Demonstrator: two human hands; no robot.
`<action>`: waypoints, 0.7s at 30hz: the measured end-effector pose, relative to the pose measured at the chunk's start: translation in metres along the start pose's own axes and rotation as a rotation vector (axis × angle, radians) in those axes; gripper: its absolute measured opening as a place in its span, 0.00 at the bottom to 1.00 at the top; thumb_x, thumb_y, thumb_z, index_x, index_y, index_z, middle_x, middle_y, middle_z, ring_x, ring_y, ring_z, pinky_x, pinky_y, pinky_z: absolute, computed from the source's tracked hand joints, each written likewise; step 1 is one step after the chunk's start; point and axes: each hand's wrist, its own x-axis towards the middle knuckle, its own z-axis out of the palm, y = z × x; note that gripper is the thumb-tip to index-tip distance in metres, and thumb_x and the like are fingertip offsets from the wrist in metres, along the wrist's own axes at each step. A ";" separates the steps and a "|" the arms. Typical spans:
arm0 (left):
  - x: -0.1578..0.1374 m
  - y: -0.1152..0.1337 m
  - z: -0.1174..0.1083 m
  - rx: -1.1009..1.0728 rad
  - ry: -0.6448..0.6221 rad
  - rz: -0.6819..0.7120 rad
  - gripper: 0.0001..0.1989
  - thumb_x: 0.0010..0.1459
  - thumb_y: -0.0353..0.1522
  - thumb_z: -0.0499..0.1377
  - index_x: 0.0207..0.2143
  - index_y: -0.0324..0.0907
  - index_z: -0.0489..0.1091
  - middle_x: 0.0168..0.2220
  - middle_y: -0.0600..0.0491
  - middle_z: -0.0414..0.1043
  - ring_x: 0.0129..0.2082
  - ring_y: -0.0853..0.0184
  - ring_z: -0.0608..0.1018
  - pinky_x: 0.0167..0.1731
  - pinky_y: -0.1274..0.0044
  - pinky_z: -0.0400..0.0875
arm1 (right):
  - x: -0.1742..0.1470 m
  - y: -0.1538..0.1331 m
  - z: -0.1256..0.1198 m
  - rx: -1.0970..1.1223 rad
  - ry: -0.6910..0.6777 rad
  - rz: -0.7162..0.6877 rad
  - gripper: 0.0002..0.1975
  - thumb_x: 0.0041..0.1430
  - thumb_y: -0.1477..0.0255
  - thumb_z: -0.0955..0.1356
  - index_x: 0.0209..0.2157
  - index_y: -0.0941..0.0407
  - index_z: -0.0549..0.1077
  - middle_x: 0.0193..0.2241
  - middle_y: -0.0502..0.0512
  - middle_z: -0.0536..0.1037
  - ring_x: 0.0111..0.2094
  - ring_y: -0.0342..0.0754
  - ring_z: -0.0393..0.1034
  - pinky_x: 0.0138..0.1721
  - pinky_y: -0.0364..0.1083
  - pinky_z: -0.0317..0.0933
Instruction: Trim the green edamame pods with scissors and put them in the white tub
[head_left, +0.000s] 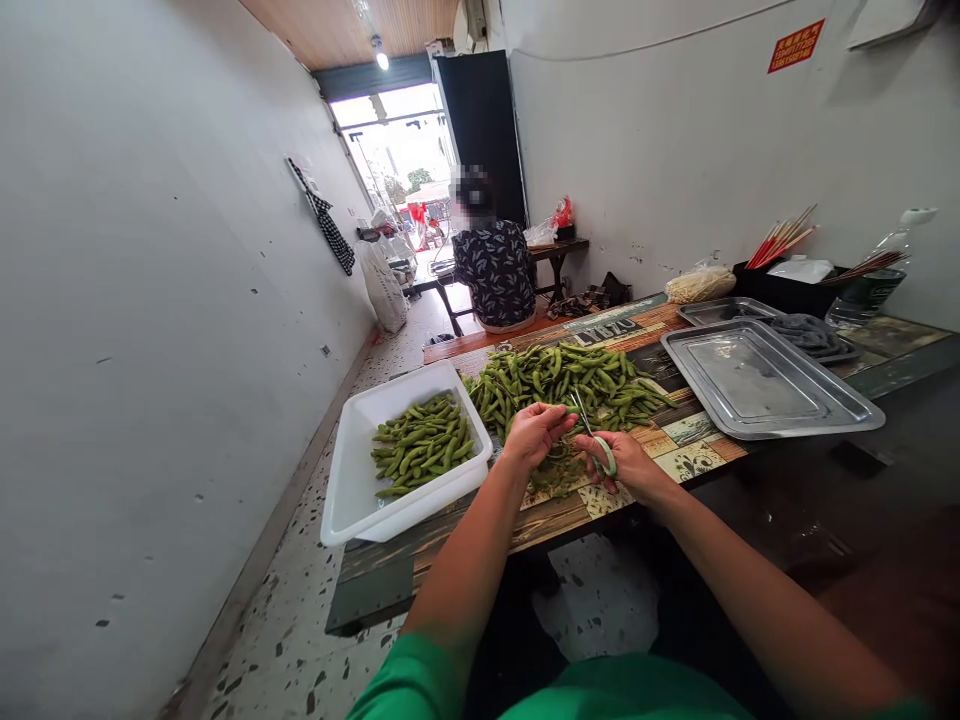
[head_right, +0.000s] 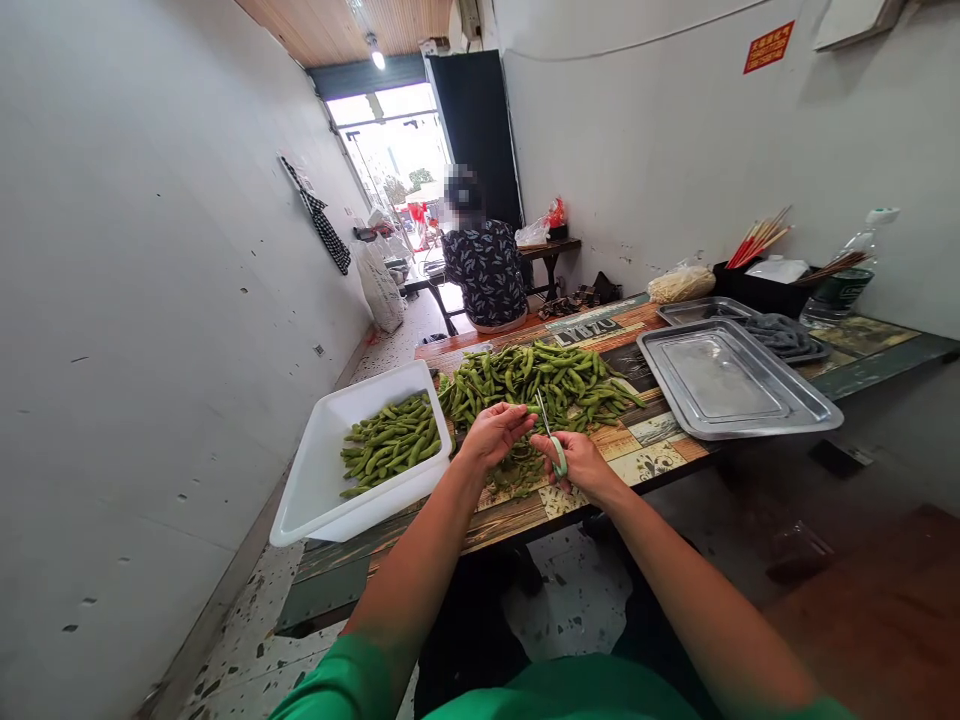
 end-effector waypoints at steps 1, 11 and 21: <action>0.000 0.001 -0.001 0.011 0.005 0.000 0.12 0.47 0.24 0.65 0.24 0.37 0.62 0.23 0.53 0.72 0.28 0.70 0.78 0.36 0.77 0.73 | 0.000 0.001 0.000 0.004 0.023 0.006 0.23 0.45 0.50 0.71 0.24 0.57 0.67 0.15 0.46 0.68 0.12 0.38 0.59 0.09 0.38 0.47; 0.009 0.005 -0.012 0.587 0.278 0.275 0.07 0.51 0.25 0.50 0.31 0.39 0.66 0.25 0.54 0.69 0.27 0.69 0.74 0.31 0.76 0.68 | -0.003 0.016 -0.009 0.012 0.122 0.097 0.22 0.41 0.54 0.74 0.29 0.56 0.69 0.16 0.45 0.69 0.14 0.40 0.62 0.11 0.38 0.47; 0.004 -0.013 -0.011 1.777 0.232 0.351 0.15 0.54 0.41 0.58 0.38 0.42 0.76 0.38 0.43 0.73 0.39 0.57 0.74 0.39 0.72 0.66 | -0.005 0.017 -0.011 0.045 0.126 0.100 0.22 0.41 0.56 0.74 0.31 0.57 0.69 0.16 0.45 0.69 0.14 0.39 0.62 0.10 0.37 0.45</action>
